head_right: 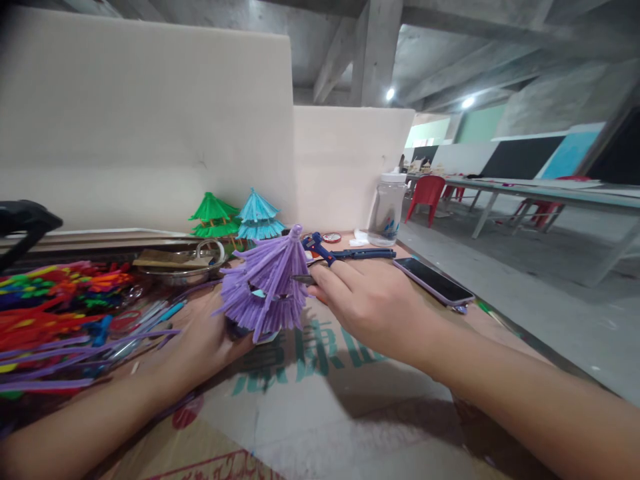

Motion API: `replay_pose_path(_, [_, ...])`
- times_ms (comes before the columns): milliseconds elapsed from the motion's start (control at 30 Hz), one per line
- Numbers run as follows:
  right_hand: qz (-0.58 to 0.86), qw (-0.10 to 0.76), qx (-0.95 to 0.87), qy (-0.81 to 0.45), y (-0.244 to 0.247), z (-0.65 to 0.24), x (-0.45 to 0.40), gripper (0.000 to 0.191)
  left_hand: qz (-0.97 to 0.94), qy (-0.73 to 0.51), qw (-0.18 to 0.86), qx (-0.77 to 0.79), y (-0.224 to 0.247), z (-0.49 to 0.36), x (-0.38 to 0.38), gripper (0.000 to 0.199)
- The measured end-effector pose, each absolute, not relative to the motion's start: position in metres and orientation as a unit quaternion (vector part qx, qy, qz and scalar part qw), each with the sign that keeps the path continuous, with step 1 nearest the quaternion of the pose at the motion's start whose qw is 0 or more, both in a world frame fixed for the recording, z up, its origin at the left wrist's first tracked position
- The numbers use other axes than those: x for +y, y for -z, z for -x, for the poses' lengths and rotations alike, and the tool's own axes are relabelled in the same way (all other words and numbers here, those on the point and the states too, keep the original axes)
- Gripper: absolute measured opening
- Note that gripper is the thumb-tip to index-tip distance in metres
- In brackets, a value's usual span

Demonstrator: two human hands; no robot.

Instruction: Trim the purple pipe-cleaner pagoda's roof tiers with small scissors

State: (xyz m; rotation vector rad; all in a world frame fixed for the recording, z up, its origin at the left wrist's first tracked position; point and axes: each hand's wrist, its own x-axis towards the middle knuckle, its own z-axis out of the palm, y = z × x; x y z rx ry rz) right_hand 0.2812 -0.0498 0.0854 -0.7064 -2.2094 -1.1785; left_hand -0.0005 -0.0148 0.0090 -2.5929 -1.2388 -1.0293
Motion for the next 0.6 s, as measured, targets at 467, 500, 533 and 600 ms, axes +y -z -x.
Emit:
replay_pose_path(467, [0.266,0.289,-0.812,0.431,-0.0852,-0.2791,-0.0474,0.02,0.849,0.358,0.032,-0.387,-0.0013,0.0017,-0.008,0.051])
replay_pose_path(500, [0.268,0.288,-0.812,0.432,-0.0852,-0.2794,-0.0471,0.02,0.85,0.354,0.035,-0.388,-0.0021,0.0018,-0.0083,0.052])
replay_pose_path(533, [0.269,0.288,-0.811,0.433,-0.0853,-0.2797,-0.0469,0.021,0.851,0.349,0.039,-0.391,-0.0029,0.0018,-0.0088,0.052])
replay_pose_path(600, [0.272,0.284,-0.811,0.434,-0.0858,-0.28,-0.0468,0.02,0.852,0.335,0.049,-0.398,-0.0047,0.0018,-0.0101,0.051])
